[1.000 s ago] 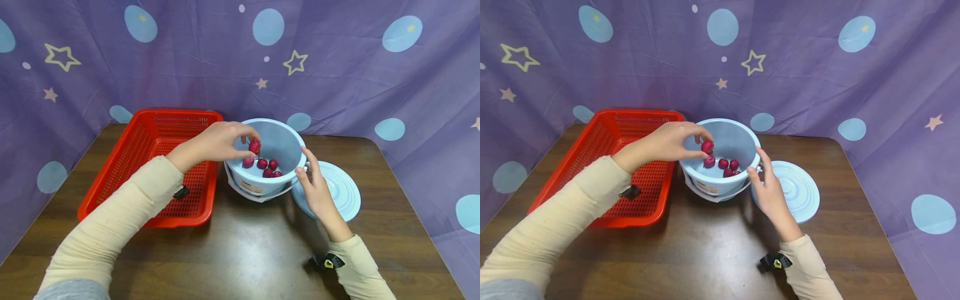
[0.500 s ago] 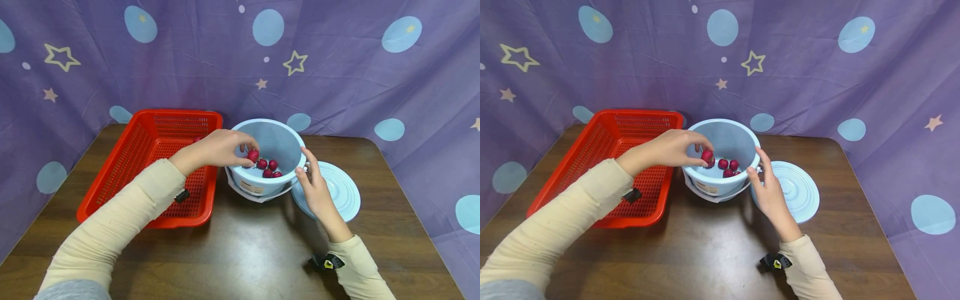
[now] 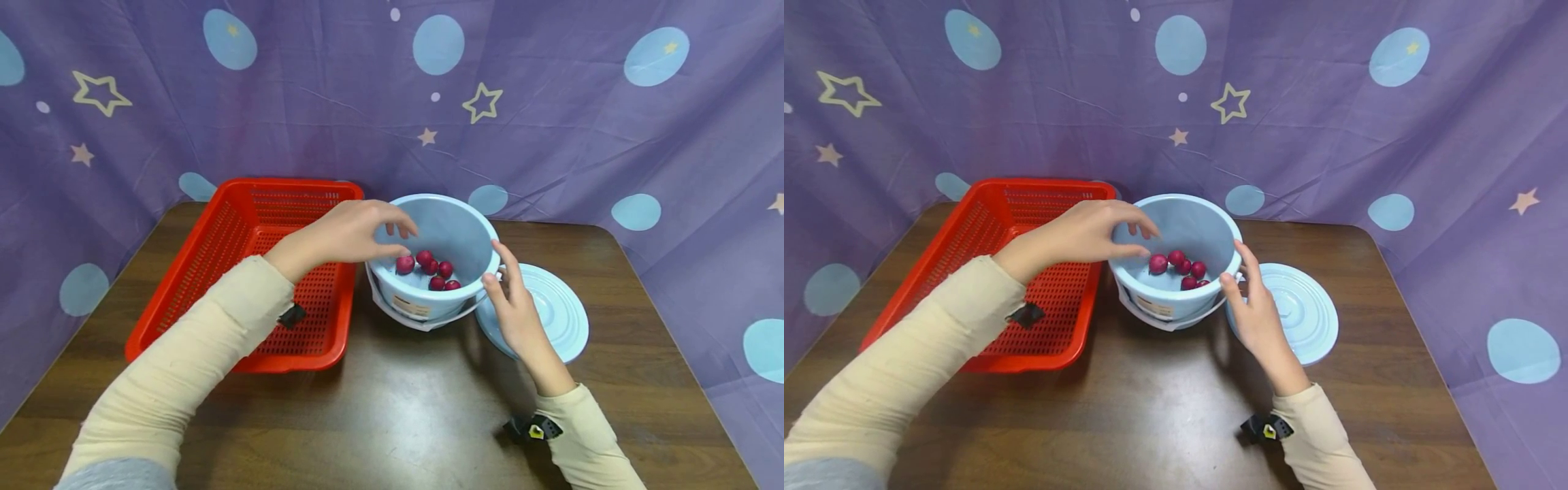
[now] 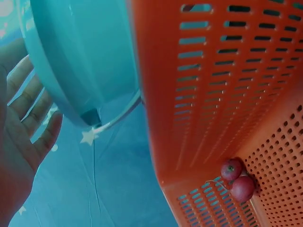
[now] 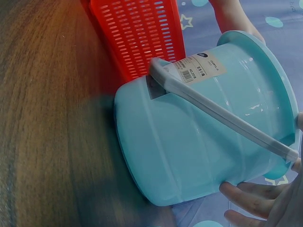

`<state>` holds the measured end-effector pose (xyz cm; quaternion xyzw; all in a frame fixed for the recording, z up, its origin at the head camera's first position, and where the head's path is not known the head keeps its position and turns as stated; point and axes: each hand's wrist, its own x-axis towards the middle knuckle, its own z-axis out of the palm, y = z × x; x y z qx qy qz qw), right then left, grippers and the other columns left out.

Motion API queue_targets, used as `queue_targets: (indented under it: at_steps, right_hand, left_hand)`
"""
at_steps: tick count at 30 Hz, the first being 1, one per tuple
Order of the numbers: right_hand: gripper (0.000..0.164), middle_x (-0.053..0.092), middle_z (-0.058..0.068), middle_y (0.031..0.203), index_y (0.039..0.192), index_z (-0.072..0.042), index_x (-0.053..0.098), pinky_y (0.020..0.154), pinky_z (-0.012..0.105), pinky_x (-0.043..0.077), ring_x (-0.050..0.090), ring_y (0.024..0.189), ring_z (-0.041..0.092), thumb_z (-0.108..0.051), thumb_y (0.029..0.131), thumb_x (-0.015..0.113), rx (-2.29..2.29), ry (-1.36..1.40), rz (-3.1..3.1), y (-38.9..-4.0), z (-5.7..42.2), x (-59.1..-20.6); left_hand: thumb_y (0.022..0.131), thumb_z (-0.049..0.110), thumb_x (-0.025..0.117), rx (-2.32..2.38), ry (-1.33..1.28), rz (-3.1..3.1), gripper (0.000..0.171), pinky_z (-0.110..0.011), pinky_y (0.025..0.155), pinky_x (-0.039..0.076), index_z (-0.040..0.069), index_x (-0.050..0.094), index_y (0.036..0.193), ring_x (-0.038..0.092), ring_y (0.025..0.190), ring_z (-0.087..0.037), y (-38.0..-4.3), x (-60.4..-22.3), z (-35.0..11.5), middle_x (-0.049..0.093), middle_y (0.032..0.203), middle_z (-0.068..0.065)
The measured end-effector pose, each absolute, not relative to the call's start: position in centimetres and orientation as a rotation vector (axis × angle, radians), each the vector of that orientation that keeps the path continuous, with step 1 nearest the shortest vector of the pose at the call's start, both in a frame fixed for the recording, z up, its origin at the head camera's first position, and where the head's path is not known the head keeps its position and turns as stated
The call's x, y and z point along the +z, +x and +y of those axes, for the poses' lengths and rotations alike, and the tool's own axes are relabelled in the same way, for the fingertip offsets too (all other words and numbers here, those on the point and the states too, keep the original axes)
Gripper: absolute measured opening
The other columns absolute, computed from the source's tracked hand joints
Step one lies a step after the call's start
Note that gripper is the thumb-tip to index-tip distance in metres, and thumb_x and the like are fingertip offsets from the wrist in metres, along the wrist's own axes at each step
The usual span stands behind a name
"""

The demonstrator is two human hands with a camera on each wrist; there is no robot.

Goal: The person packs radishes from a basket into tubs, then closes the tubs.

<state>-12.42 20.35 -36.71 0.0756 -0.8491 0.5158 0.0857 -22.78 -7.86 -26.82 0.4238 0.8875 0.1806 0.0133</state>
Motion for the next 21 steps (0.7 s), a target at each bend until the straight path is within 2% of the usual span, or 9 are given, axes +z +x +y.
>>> queue_targets:
  at_steps: [8, 16, 21]
  right_hand:
    - [0.056, 0.051, 0.025, 0.14, 0.156, -0.034, 0.023, 0.103, 0.059, 0.037, 0.052, 0.126, 0.037, -0.038, 0.105, 0.045, 1.537, 0.219, -2.538, -12.4, 20.3, -36.7]
    - [0.056, 0.051, 0.025, 0.14, 0.156, -0.034, 0.023, 0.103, 0.059, 0.036, 0.052, 0.127, 0.036, -0.038, 0.105, 0.045, 1.535, 0.221, -2.536, -12.4, 20.3, -36.7]
    - [0.056, 0.051, 0.025, 0.14, 0.156, -0.034, 0.023, 0.104, 0.059, 0.036, 0.051, 0.128, 0.037, -0.039, 0.105, 0.045, 1.527, 0.219, -2.538, -12.4, 20.4, -36.8]
  left_hand:
    - [0.088, 0.037, 0.075, 0.669, 1.249, 2.851, 0.028, -0.032, 0.08, 0.047, 0.027, 0.072, 0.114, 0.06, 0.093, -0.009, -23.0, -26.0, -10.0, 0.068, 0.106, 0.011]
    - [0.089, 0.032, 0.076, 0.737, 1.105, 2.917, 0.026, -0.034, 0.079, 0.046, 0.022, 0.072, 0.112, 0.059, 0.091, -0.016, -23.8, -26.2, -12.4, 0.067, 0.1, 0.007]
    - [0.09, 0.028, 0.075, 0.787, 1.079, 2.968, 0.02, -0.034, 0.08, 0.045, 0.02, 0.073, 0.108, 0.058, 0.087, -0.014, -24.8, -27.1, -13.8, 0.067, 0.097, 0.006]
